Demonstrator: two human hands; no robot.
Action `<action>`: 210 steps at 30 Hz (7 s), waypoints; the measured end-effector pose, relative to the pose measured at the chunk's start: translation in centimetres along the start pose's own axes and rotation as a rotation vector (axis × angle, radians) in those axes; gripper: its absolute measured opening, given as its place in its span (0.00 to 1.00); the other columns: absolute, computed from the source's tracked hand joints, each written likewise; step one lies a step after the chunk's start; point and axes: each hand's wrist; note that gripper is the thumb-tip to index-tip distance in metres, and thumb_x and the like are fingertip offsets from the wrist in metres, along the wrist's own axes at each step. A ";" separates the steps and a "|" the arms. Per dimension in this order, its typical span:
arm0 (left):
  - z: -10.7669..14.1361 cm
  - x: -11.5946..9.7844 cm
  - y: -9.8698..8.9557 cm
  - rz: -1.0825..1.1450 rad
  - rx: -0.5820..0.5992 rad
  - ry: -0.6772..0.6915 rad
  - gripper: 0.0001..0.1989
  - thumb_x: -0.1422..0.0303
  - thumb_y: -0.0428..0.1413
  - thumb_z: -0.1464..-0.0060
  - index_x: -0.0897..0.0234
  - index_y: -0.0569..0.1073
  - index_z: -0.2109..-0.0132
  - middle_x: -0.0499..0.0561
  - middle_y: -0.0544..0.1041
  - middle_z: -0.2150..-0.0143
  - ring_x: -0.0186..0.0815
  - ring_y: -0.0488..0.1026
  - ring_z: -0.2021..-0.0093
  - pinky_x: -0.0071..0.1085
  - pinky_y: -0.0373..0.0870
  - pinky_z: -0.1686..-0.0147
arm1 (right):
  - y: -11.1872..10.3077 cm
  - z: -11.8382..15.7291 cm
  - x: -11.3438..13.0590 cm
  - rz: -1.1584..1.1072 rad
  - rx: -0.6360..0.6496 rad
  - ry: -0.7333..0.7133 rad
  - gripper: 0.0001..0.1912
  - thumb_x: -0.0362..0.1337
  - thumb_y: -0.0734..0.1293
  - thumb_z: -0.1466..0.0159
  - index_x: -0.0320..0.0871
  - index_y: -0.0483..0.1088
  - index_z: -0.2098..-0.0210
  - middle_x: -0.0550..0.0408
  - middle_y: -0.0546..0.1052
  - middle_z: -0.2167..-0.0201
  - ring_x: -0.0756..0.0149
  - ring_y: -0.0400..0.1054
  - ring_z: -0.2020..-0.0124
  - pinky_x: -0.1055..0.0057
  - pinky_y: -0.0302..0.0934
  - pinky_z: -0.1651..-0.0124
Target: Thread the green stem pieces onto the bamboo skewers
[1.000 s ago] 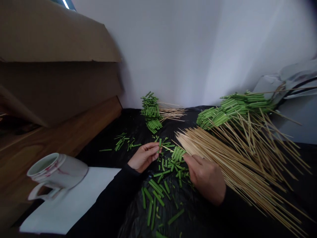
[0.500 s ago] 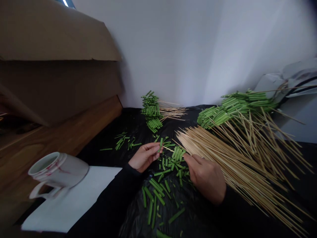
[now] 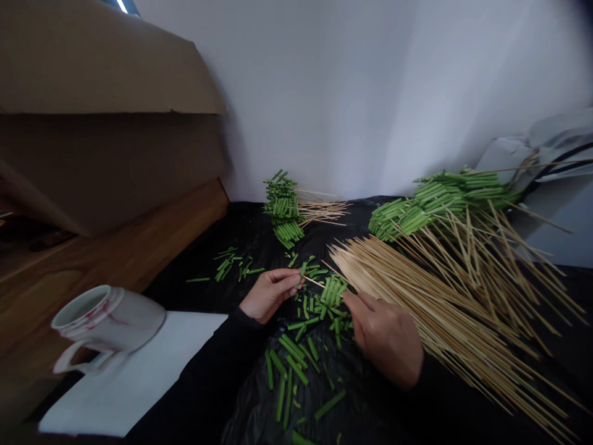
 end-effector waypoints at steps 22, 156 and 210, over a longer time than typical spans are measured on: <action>0.1 0.3 0.1 0.080 0.051 -0.083 0.14 0.71 0.71 0.66 0.70 0.79 0.69 0.50 0.77 0.74 0.26 0.72 0.76 0.20 0.70 0.74 | 0.1 0.2 0.4 -0.058 -0.039 -0.008 0.14 0.27 0.56 0.36 0.40 0.72 0.60 0.58 0.69 0.77 0.69 0.58 0.79 0.66 0.42 0.72; 14.3 -7.5 -10.0 -1.528 -0.104 -0.049 0.16 0.55 0.57 0.50 0.54 0.80 0.56 0.51 0.81 0.57 0.45 0.76 0.58 0.33 0.68 0.57 | 1.3 1.0 -0.5 -0.119 -0.039 0.058 0.14 0.29 0.57 0.35 0.41 0.73 0.58 0.54 0.76 0.71 0.70 0.69 0.75 0.72 0.53 0.71; 8.5 -0.7 -1.1 -0.367 -0.258 0.145 0.12 0.65 0.60 0.48 0.62 0.74 0.56 0.49 0.76 0.64 0.32 0.72 0.63 0.28 0.68 0.61 | 0.1 1.1 0.5 -0.316 -0.046 -0.056 0.15 0.27 0.55 0.34 0.37 0.72 0.55 0.56 0.72 0.75 0.71 0.65 0.76 0.70 0.52 0.72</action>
Point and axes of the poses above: each hand's wrist, its own z-axis away from the middle knuckle, its own y-axis out of the palm, x = y × z
